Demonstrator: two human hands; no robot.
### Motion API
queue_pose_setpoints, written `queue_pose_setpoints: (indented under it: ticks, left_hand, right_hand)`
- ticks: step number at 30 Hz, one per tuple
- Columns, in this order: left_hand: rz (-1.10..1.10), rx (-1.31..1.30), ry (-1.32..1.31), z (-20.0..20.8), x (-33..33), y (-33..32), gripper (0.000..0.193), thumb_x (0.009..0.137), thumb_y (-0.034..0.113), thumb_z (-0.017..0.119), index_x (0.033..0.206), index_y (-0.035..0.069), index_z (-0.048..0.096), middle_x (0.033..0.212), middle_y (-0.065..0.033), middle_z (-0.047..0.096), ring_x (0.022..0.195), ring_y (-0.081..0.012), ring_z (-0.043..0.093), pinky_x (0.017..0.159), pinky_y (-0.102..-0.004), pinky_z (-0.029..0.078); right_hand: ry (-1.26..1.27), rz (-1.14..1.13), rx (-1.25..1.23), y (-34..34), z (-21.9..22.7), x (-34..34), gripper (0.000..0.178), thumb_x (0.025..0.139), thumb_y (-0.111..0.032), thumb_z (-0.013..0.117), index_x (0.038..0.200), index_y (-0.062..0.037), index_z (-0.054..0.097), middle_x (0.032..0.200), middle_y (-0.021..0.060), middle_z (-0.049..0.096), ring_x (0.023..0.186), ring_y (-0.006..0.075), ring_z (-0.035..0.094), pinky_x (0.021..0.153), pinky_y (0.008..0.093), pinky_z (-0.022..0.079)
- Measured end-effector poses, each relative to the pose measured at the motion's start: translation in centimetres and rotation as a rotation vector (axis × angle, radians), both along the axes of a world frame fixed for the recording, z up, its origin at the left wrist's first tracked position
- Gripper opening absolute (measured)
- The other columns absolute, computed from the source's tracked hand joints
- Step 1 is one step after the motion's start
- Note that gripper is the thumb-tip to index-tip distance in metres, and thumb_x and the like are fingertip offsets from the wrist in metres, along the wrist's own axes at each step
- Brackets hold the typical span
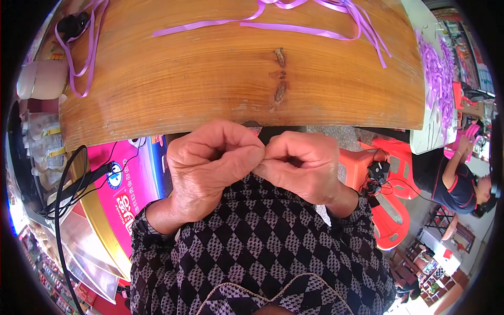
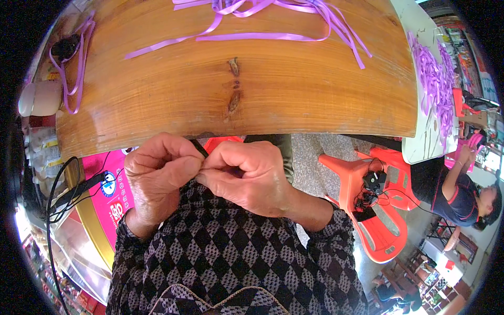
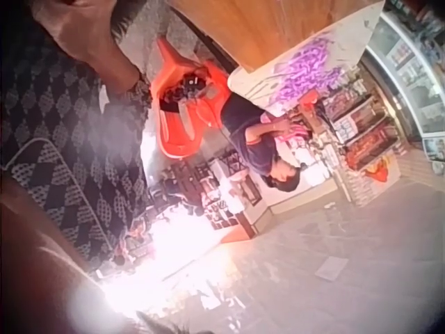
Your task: The person ties a series of knots in a purple ribbon by hand, pulling the ribbon through loops and tightening them. They repeat this process along the length of the ribbon before stretching it out to check the work.
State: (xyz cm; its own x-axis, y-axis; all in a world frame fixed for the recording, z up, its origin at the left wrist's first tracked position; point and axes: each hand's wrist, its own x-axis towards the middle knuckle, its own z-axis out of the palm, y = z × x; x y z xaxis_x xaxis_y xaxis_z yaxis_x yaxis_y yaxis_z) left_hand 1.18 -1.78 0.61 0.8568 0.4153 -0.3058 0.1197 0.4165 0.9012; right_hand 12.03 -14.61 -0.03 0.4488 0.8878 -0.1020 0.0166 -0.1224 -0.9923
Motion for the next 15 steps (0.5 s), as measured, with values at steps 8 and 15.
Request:
queue_pose_setpoints:
  ticks: [8, 15]
  left_hand:
    - [-0.031, -0.161, -0.033, 0.3, 0.7, 0.9, 0.015, 0.087, 0.010, 0.055, 0.096, -0.002, 0.054, 0.076, -0.0047, 0.059, 0.058, -0.0046, 0.048, 0.049, -0.0157, 0.036]
    - [0.021, -0.257, -0.090, 0.1, 0.9, 0.2, 0.016, 0.087, 0.010, 0.053, 0.097, -0.003, 0.052, 0.076, -0.0117, 0.061, 0.055, -0.0068, 0.050, 0.047, -0.0158, 0.036]
  right_hand:
    - [0.021, -0.090, 0.054, -0.1, 1.0, 0.8, 0.008, 0.081, -0.005, 0.061, 0.085, 0.0027, 0.061, 0.067, 0.0006, 0.055, 0.056, 0.0034, 0.044, 0.048, 0.0183, 0.034]
    - [-0.153, -0.077, -0.005, -0.2, 1.8, 1.0, 0.010, 0.085, -0.008, 0.058, 0.091, 0.0004, 0.059, 0.071, 0.0017, 0.053, 0.060, 0.0055, 0.046, 0.052, 0.0193, 0.036]
